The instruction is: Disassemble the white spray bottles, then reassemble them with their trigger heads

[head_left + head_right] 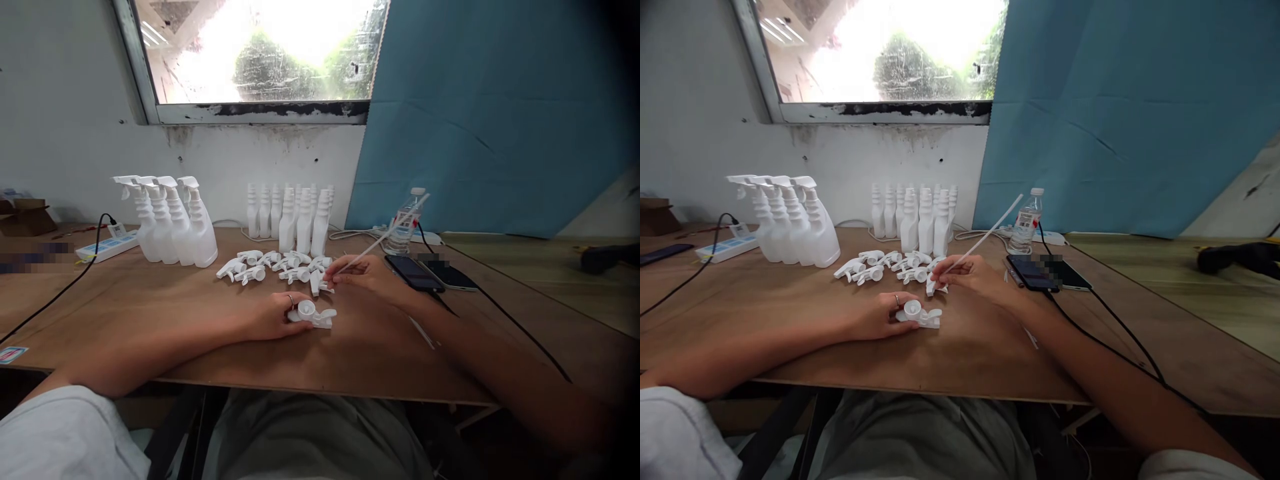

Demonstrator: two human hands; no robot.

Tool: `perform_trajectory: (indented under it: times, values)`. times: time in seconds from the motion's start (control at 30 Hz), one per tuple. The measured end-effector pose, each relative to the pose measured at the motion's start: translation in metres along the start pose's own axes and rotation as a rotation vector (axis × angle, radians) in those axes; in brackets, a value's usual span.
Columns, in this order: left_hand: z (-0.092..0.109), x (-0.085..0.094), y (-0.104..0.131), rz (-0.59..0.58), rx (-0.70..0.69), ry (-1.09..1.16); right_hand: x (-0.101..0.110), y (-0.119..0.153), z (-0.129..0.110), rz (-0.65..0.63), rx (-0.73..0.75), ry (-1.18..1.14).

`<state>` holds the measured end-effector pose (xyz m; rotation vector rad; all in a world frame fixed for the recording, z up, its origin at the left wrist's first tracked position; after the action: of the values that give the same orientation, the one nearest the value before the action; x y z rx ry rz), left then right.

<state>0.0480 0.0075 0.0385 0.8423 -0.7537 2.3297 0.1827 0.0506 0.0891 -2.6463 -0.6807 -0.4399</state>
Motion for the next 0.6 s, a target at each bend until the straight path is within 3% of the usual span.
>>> perform_trajectory:
  times: [0.23, 0.47, 0.6]
  values:
    - [0.003, -0.001, -0.001, -0.026, -0.02, 0.046, -0.039, 0.011, 0.0, -0.018, -0.012, -0.074]
    - [0.002, -0.001, -0.002, -0.023, -0.042, 0.024, -0.037, 0.014, -0.001, 0.073, 0.035, -0.052]
    - [0.0, -0.002, -0.002, -0.029, -0.028, 0.03, -0.039, 0.014, -0.001, 0.057, 0.038, -0.067]
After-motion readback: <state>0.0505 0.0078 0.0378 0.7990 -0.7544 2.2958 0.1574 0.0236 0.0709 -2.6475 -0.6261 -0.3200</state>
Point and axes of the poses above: each hand's wrist, its own y-axis away from the middle knuckle, its own x-axis out of the back of the hand, z = x × y, the point moved 10 cm from there along -y, towards the middle knuckle, and after that the axes turned 5 degrees about y, right-handed, at the moved point
